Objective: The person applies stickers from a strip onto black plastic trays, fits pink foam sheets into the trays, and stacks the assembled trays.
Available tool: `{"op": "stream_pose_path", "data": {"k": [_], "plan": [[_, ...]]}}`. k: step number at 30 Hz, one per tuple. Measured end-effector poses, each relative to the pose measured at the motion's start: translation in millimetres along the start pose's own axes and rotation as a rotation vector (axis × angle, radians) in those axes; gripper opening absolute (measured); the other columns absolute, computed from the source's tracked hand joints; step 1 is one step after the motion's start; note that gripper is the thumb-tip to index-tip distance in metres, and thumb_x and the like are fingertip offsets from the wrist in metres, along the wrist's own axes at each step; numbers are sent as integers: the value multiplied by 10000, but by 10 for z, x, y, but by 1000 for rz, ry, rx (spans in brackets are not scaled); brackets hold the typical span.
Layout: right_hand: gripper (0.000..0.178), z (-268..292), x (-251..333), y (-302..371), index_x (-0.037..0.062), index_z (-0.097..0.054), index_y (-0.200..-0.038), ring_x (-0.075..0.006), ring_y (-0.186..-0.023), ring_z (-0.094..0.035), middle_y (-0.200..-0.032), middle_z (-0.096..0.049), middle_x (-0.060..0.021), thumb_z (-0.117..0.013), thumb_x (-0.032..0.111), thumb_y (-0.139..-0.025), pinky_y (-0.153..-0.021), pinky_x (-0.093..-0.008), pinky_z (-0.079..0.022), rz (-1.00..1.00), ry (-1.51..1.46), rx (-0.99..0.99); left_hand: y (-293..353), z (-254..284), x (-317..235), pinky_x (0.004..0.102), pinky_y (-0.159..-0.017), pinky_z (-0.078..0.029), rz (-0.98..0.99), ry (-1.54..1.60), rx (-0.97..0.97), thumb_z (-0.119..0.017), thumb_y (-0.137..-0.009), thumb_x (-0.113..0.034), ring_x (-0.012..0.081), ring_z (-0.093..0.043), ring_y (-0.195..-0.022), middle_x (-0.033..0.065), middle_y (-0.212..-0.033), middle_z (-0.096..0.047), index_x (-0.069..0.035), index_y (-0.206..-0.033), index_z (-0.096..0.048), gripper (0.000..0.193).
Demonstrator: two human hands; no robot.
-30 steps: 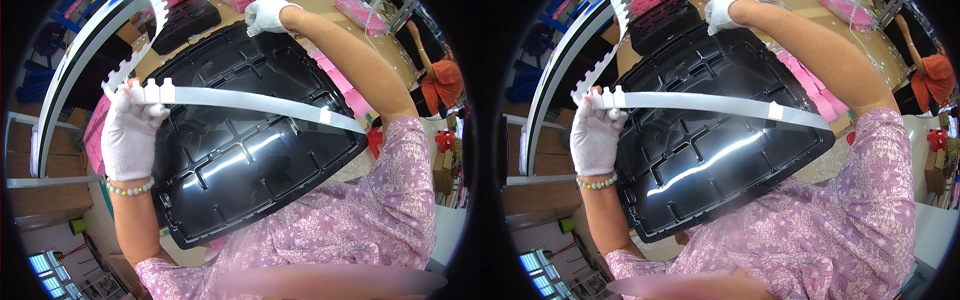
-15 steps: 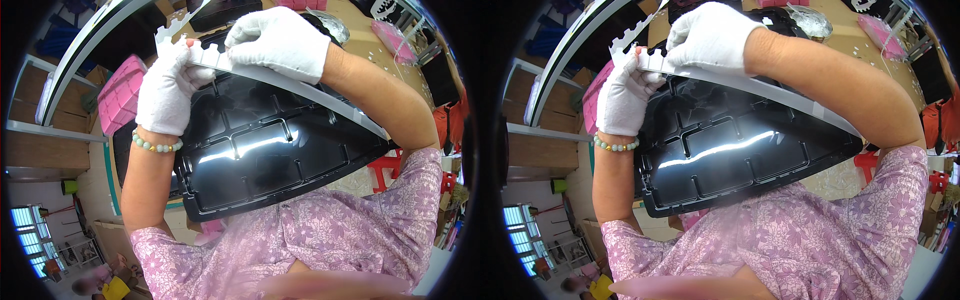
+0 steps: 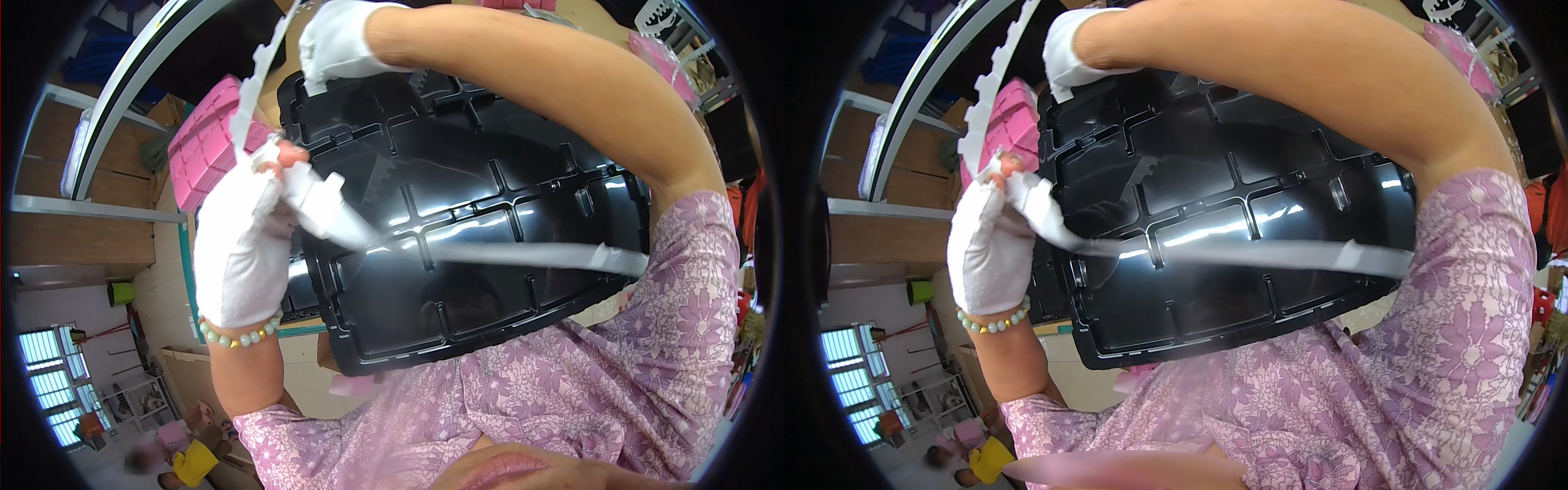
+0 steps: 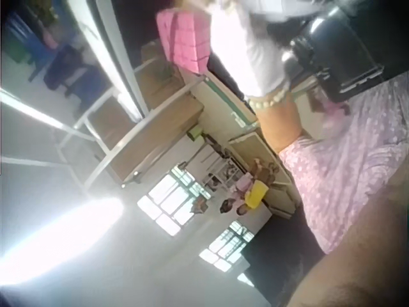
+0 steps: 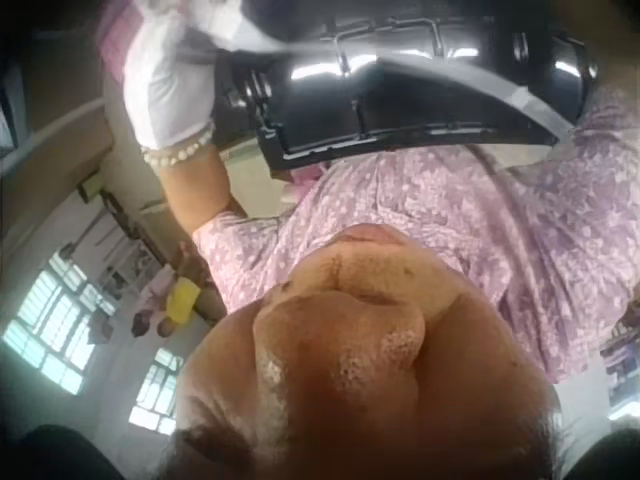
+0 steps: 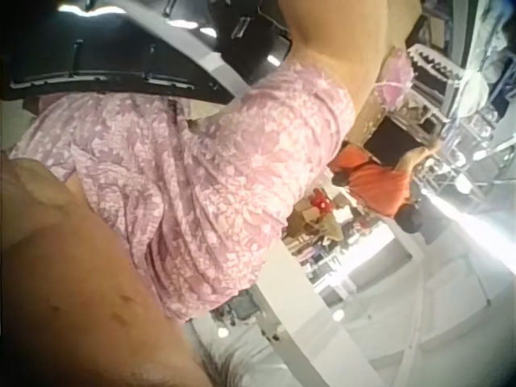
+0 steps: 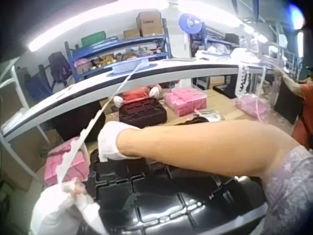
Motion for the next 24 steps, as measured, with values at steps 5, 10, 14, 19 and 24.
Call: {"op": "stream_pose_path", "data": {"k": [5, 10, 14, 19, 24], "plan": [[364, -122, 73, -174, 194, -739, -1107, -334, -1000, -685, -1110, -716, -80, -688, 372, -794, -819, -434, -550, -331, -56, 89, -2, 24, -15, 349, -710, -473, 36, -84, -166, -572, -967, -309, 211, -590, -749, 103, -821, -596, -22, -1080, -608, 310], [323, -40, 46, 159, 77, -750, -1026, -286, -1008, -696, -1044, -727, -142, -699, 318, -818, -861, -379, -532, -501, -288, -120, -100, -21, -17, 356, -741, -474, 37, -86, -85, -565, -973, -296, 225, -596, -773, 113, -848, -616, -19, -1107, -619, 312], [264, -62, 144, 218, 65, -749, -1007, -287, -923, -705, -996, -727, -147, -603, 243, -879, -804, -379, -542, -317, 82, -190, -182, 42, 38, 333, -807, -487, -46, -5, -60, -555, -986, -216, 204, -631, -884, 107, -995, -673, 6, -1178, -642, 306], [245, 52, 339, 1028, 30, -703, -927, -273, -747, -672, -782, -672, -120, -547, 219, -927, -713, -352, -538, 149, -599, -598, -303, 12, 109, 287, -769, -447, -57, 4, -50, -531, -1004, -228, 134, -575, -780, 42, -889, -649, 18, -1141, -646, 304], [278, 155, 704, 1376, 35, -660, -813, -319, -670, -618, -713, -616, -147, -608, 288, -915, -645, -380, -493, -46, -658, -717, -352, -71, 163, 304, -774, -425, -42, -55, 22, -548, -994, -230, 152, -529, -797, 58, -1015, -640, 7, -1168, -638, 307]]}}
Point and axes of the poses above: each hand's wrist, its own y-axis away from the middle knuckle, its own z-axis out of the back of the hand, x = y × z, the point moved 3 cm from there along -y, towards the middle knuckle
